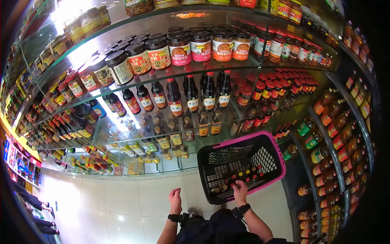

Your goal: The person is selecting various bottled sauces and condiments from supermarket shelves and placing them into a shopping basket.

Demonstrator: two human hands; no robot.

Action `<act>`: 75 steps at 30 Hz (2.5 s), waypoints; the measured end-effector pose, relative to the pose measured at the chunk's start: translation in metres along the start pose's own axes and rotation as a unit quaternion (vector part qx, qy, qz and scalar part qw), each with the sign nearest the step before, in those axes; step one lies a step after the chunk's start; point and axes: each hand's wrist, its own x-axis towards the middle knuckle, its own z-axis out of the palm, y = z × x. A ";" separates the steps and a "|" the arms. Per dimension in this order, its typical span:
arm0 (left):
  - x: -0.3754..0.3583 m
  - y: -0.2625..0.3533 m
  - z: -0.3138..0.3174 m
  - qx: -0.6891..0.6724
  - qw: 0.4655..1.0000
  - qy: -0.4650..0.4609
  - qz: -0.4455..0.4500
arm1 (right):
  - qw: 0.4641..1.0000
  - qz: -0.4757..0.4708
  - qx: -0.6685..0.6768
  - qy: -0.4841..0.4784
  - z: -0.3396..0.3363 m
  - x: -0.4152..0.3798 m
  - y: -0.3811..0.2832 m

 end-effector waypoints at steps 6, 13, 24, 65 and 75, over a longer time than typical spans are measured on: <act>0.016 0.002 -0.013 -0.016 1.000 0.011 -0.015 | 0.999 0.000 -0.002 0.054 0.005 0.038 -0.063; 0.032 0.019 -0.011 -0.020 0.999 0.031 0.016 | 0.966 -0.247 0.069 0.034 0.013 0.209 -0.218; 0.007 0.045 0.017 -0.015 0.998 0.065 -0.014 | 0.983 -0.151 0.060 0.090 0.079 0.396 -0.287; 0.172 0.343 0.351 0.162 0.877 0.027 0.451 | 0.965 -0.018 0.233 0.120 -0.057 0.142 -0.194; 0.220 0.343 0.357 0.132 0.874 -0.027 0.467 | 0.966 -0.002 0.227 0.128 -0.063 0.120 -0.186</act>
